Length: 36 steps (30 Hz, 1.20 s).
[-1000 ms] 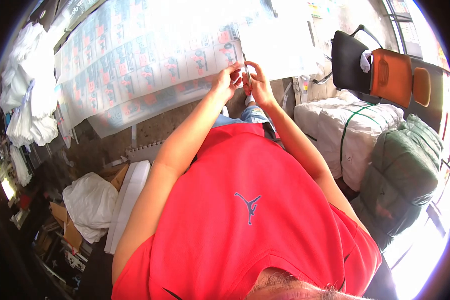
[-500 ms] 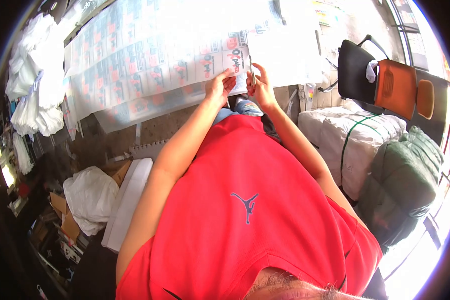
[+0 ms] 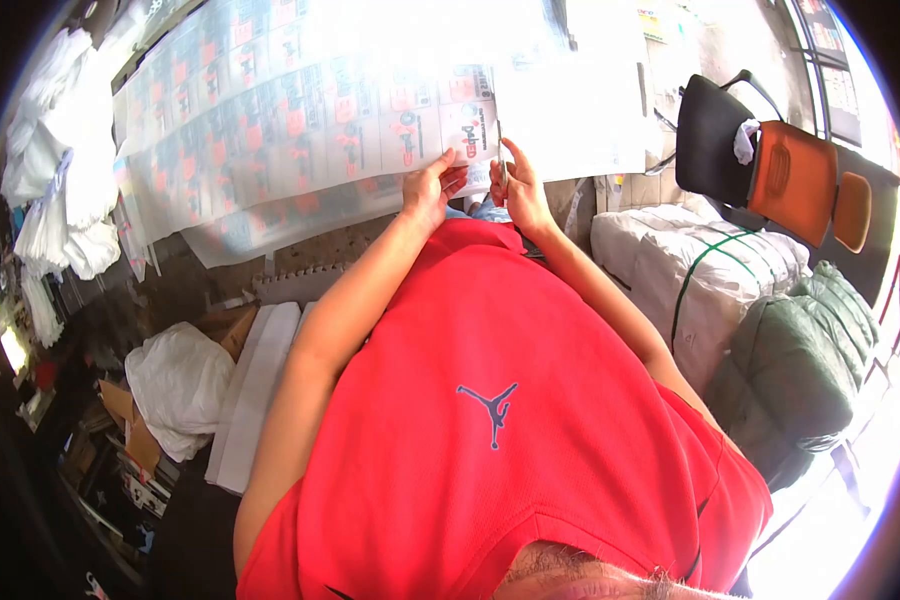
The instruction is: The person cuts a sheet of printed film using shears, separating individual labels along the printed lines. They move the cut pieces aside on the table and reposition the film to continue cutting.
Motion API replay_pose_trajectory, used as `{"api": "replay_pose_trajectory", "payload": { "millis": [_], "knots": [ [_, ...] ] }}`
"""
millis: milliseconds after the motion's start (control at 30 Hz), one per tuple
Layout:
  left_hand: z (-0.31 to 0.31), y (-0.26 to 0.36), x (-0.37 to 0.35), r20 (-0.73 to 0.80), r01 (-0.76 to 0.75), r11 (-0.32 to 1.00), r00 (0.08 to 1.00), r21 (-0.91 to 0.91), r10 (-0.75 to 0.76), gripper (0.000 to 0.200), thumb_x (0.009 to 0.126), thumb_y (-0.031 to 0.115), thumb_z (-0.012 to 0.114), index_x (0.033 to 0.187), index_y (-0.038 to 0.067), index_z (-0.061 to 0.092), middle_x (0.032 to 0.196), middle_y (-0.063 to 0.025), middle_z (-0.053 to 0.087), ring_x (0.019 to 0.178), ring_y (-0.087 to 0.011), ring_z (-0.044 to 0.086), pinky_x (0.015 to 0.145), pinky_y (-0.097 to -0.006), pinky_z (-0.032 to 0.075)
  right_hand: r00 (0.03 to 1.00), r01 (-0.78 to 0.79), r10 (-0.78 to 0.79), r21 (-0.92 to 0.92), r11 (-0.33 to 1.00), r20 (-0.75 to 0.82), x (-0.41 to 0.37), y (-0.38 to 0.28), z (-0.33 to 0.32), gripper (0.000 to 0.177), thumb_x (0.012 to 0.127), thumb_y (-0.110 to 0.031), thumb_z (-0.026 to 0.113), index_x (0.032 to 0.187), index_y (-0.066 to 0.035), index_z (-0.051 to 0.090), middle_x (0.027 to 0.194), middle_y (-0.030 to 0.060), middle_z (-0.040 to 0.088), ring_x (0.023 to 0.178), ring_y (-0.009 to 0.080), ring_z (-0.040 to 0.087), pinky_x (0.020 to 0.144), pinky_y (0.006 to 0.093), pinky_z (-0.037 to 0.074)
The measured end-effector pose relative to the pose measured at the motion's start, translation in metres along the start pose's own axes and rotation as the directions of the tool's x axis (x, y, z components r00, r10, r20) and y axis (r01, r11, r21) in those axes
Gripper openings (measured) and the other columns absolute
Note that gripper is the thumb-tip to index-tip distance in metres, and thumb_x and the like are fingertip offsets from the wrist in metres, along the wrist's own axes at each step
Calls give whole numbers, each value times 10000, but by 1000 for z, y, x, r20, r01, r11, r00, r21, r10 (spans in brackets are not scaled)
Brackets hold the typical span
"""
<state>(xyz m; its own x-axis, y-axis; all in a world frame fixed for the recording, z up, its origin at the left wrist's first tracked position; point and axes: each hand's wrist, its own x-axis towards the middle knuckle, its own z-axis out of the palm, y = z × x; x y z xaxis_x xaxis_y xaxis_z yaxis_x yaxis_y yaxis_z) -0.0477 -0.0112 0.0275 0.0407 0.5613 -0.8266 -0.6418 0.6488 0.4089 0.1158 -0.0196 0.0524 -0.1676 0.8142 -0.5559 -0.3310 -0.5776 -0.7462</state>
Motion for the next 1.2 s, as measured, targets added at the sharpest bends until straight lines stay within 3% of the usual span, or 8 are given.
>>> {"api": "replay_pose_trajectory", "payload": {
  "millis": [67, 367, 533, 867, 1033, 1100, 1200],
  "knots": [
    [-2, -1, 3, 5, 27, 999, 1000, -19, -27, 203, 841, 182, 685, 983, 59, 607, 857, -76, 648, 746, -172, 621, 714, -313, 512, 1000, -9, 7, -69, 998, -26, -1, -3, 3, 512, 965, -107, 475, 1419, -39, 248, 764, 11, 454, 578, 79, 389, 519, 238, 366],
    [-7, 6, 6, 47, 111, 994, 993, -18, -110, 234, 827, 200, 705, 979, 47, 615, 851, -76, 656, 747, -160, 621, 707, -289, 512, 1000, -5, 3, -52, 999, -29, 9, -10, 5, 531, 930, -35, 429, 1428, -36, 245, 791, 24, 504, 576, 70, 433, 506, 217, 395],
    [-8, 8, 5, 52, 114, 993, 992, -11, -114, 240, 824, 208, 711, 945, 18, 628, 844, -91, 661, 717, -155, 618, 686, -272, 522, 998, -11, 6, -78, 997, -61, 18, -19, 3, 546, 931, -116, 525, 1415, -26, 290, 694, -10, 462, 544, 60, 404, 469, 220, 369],
    [-7, 11, 1, 58, 136, 991, 989, -9, -136, 229, 824, 218, 713, 932, 40, 618, 822, -66, 651, 724, -143, 602, 702, -269, 511, 998, 0, -2, -33, 999, -63, 23, -23, 1, 621, 907, -220, 606, 1408, -10, 303, 665, -5, 445, 519, 62, 394, 452, 223, 361],
    [-8, 10, 0, 70, 121, 992, 991, -38, -118, 201, 820, 200, 715, 896, 31, 638, 808, -76, 657, 696, -143, 609, 671, -262, 518, 999, 3, -4, -29, 1000, -34, 28, -27, -7, 621, 904, -232, 603, 1401, 0, 312, 655, 0, 444, 509, 67, 389, 448, 226, 355],
    [-8, 10, -1, 69, 117, 992, 991, -41, -114, 197, 822, 198, 713, 892, 29, 638, 806, -76, 657, 695, -142, 608, 671, -263, 518, 999, 3, -5, -42, 999, -48, 26, -28, -6, 529, 942, -235, 507, 1396, -22, 339, 656, 3, 452, 504, 76, 398, 459, 223, 340],
    [-7, 11, -2, 76, 110, 993, 991, -34, -107, 202, 829, 208, 707, 899, 37, 627, 799, -68, 649, 691, -138, 603, 673, -260, 516, 999, 24, -28, -73, 997, -46, 25, -31, -4, 516, 942, -244, 485, 1388, -26, 347, 661, 10, 453, 518, 89, 411, 473, 233, 356]
  ]
}}
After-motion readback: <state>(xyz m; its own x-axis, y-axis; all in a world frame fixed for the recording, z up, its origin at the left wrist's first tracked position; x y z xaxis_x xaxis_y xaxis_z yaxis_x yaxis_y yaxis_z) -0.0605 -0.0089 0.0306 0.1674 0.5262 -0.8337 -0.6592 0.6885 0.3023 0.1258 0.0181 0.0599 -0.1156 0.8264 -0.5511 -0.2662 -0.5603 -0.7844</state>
